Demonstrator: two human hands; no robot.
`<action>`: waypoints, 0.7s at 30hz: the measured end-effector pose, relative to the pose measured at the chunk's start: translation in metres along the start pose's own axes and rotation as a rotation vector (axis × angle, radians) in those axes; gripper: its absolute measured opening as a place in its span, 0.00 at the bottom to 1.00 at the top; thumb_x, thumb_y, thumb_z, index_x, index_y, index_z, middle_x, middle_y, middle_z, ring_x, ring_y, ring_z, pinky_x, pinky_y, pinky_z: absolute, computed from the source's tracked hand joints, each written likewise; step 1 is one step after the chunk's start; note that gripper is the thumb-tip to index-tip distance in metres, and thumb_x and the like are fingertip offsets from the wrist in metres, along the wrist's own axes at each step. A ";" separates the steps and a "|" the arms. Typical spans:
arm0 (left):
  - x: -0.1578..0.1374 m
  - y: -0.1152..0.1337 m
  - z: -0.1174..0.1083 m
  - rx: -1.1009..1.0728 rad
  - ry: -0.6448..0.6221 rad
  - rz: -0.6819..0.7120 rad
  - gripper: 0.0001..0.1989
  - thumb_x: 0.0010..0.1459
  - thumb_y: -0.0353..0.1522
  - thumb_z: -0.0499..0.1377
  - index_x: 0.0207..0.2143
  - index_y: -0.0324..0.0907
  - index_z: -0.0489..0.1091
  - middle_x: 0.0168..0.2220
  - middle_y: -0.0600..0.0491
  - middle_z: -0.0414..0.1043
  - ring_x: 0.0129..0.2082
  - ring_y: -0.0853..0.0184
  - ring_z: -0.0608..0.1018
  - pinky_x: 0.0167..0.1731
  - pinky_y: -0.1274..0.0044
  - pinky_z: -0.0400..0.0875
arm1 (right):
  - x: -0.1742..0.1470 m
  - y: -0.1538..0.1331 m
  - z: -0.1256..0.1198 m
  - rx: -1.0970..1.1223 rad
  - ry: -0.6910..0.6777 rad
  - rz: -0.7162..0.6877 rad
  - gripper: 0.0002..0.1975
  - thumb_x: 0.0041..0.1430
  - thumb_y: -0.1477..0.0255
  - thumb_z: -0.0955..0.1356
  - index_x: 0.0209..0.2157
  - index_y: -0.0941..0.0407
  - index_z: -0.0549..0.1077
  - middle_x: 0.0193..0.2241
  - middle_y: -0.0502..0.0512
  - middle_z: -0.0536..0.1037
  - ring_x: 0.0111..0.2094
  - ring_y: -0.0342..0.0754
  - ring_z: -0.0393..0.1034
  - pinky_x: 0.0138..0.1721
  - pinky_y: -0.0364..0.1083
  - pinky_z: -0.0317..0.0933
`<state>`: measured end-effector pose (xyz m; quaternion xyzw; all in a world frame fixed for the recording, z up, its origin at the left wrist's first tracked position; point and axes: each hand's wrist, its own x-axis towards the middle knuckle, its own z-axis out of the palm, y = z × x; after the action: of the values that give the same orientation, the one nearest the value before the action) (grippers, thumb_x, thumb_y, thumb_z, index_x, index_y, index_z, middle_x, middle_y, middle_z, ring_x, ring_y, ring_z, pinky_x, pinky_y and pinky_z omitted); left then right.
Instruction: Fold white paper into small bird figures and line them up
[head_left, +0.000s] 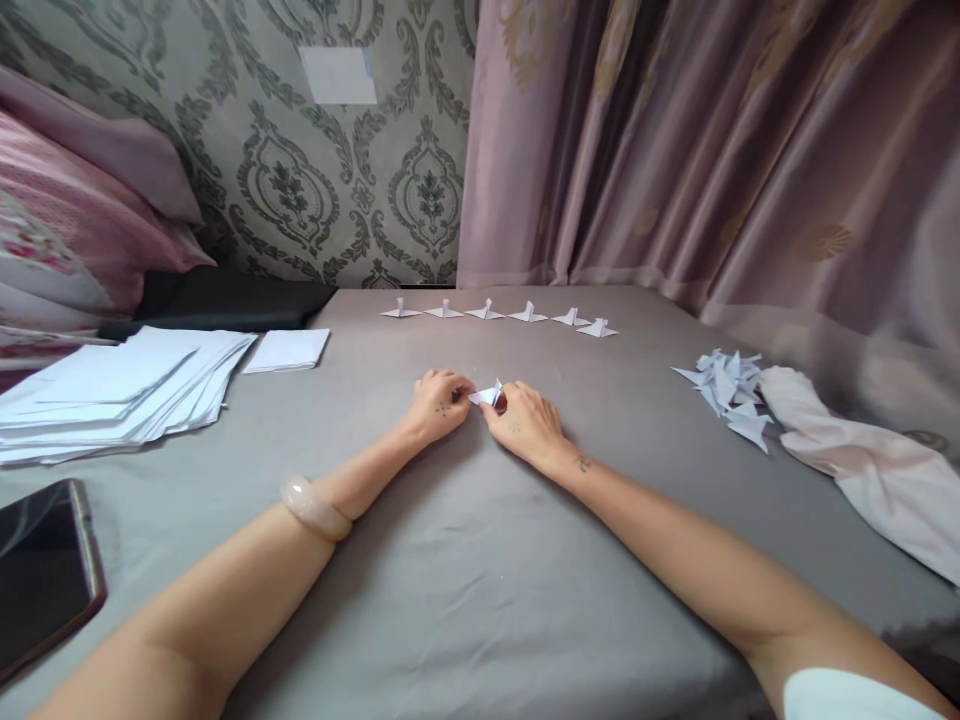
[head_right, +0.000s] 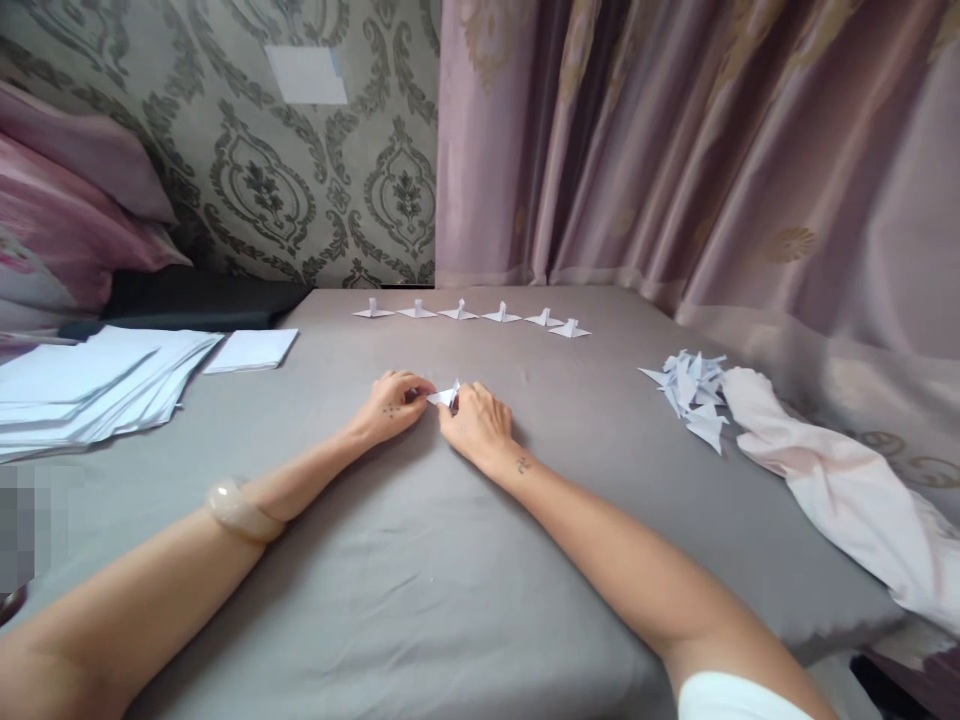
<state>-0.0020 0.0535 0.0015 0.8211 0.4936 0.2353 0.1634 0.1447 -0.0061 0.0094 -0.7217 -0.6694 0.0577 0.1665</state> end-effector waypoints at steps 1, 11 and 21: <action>0.000 -0.001 0.000 -0.005 0.000 -0.002 0.14 0.53 0.27 0.53 0.37 0.42 0.77 0.35 0.50 0.76 0.38 0.61 0.72 0.45 0.69 0.64 | 0.001 -0.003 0.001 -0.017 0.000 0.002 0.13 0.62 0.62 0.61 0.36 0.55 0.72 0.39 0.58 0.76 0.39 0.51 0.72 0.38 0.47 0.61; 0.002 -0.009 -0.002 -0.067 0.046 -0.075 0.14 0.53 0.29 0.52 0.35 0.42 0.77 0.35 0.50 0.78 0.37 0.61 0.74 0.42 0.70 0.68 | 0.077 0.041 -0.022 -0.078 0.168 0.252 0.17 0.63 0.69 0.59 0.42 0.60 0.75 0.43 0.68 0.77 0.46 0.56 0.72 0.43 0.49 0.62; 0.004 -0.012 -0.001 -0.072 0.039 -0.103 0.15 0.54 0.30 0.52 0.36 0.42 0.78 0.32 0.49 0.78 0.37 0.59 0.75 0.41 0.69 0.70 | 0.153 0.095 -0.016 -0.018 0.237 0.490 0.18 0.62 0.71 0.60 0.46 0.62 0.74 0.46 0.71 0.75 0.48 0.59 0.71 0.44 0.52 0.64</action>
<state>-0.0092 0.0627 -0.0024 0.7836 0.5294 0.2600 0.1951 0.2540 0.1374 0.0156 -0.8653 -0.4512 0.0054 0.2184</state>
